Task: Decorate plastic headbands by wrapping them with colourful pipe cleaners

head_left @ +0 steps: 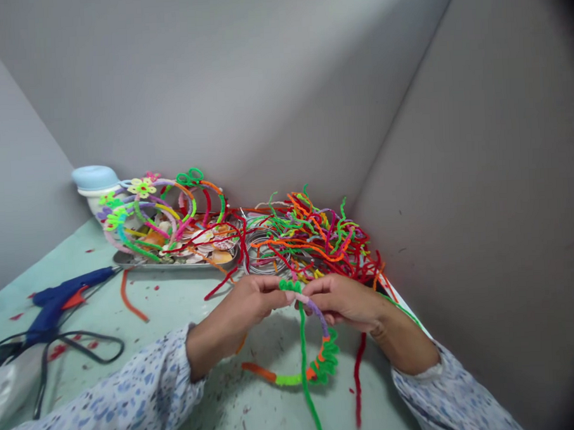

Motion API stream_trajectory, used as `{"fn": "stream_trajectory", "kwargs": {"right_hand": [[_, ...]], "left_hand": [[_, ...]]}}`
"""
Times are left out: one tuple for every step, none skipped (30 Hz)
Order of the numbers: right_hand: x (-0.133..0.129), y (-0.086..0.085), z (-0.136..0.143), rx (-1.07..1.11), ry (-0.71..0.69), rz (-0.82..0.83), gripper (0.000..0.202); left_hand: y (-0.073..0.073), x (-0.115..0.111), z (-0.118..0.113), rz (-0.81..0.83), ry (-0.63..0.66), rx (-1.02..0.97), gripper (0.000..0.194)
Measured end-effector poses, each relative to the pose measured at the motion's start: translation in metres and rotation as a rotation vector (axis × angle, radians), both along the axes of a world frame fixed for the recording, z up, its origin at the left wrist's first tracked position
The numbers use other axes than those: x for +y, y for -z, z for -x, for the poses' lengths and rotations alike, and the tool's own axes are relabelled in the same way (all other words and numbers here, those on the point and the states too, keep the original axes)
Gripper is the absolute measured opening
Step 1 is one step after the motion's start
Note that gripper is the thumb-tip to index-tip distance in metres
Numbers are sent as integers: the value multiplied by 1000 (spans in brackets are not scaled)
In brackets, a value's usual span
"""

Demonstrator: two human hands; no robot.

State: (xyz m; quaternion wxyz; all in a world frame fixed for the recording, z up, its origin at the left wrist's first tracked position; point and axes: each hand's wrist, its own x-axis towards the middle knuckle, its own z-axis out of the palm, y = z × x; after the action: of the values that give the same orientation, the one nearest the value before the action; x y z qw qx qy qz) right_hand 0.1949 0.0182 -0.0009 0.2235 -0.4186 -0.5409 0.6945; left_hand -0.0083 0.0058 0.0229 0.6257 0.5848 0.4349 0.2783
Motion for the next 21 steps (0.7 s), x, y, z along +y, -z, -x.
{"fn": "stream_trajectory", "kwargs": {"right_hand": [[0,0,0,16,-6,3,21],[0,0,0,27,-13,7,20],[-1,0,1,33,-22,11,20],[-1,0,1,35,-32,17,20],[-1,0,1,34,-40,25,19],[-1,1,1,32,-44,38,19],[0,2,1,31,-46,53,18],[0,3,1,31,-47,69,18],[0,4,1,30,-47,80,17],[1,5,1,25,-49,83,17],[1,5,0,21,-51,78,17],[1,6,0,16,-53,65,18],[1,5,0,9,-54,48,18],[0,5,-1,3,-51,31,19],[0,4,-1,-3,-45,15,20],[-1,2,0,-10,-35,-5,20],[-2,1,0,-23,-20,-29,20],[-3,-1,1,-39,2,-52,19],[-4,-3,2,-54,29,-73,18],[-4,-4,3,-67,58,-90,17],[-5,-6,4,-73,88,-104,16]], "left_hand": [[0,0,0,2,11,-10,25],[0,0,0,6,22,-18,24],[-1,-1,0,9,28,-25,22],[-1,-1,0,13,30,-34,21],[-1,-1,-1,18,31,-44,20],[-1,-2,-1,21,29,-52,19],[-2,-2,-1,20,27,-58,19],[-2,-3,-1,18,26,-59,19],[-2,-3,-1,14,23,-54,18],[-3,-3,-1,9,19,-46,19],[-3,-3,-1,6,12,-38,19],[-3,-3,0,4,5,-29,20],[-3,-2,0,3,-2,-21,20],[-3,-2,0,1,-11,-14,20],[-3,-1,1,-2,-19,-8,20],[-4,0,1,-4,-26,-1,20],[-4,0,1,-8,-36,5,19],[-4,1,2,-14,-45,12,19],[-4,1,2,-19,-51,17,19],[-4,2,3,-24,-55,23,19],[-3,2,3,-29,-56,29,19]]}}
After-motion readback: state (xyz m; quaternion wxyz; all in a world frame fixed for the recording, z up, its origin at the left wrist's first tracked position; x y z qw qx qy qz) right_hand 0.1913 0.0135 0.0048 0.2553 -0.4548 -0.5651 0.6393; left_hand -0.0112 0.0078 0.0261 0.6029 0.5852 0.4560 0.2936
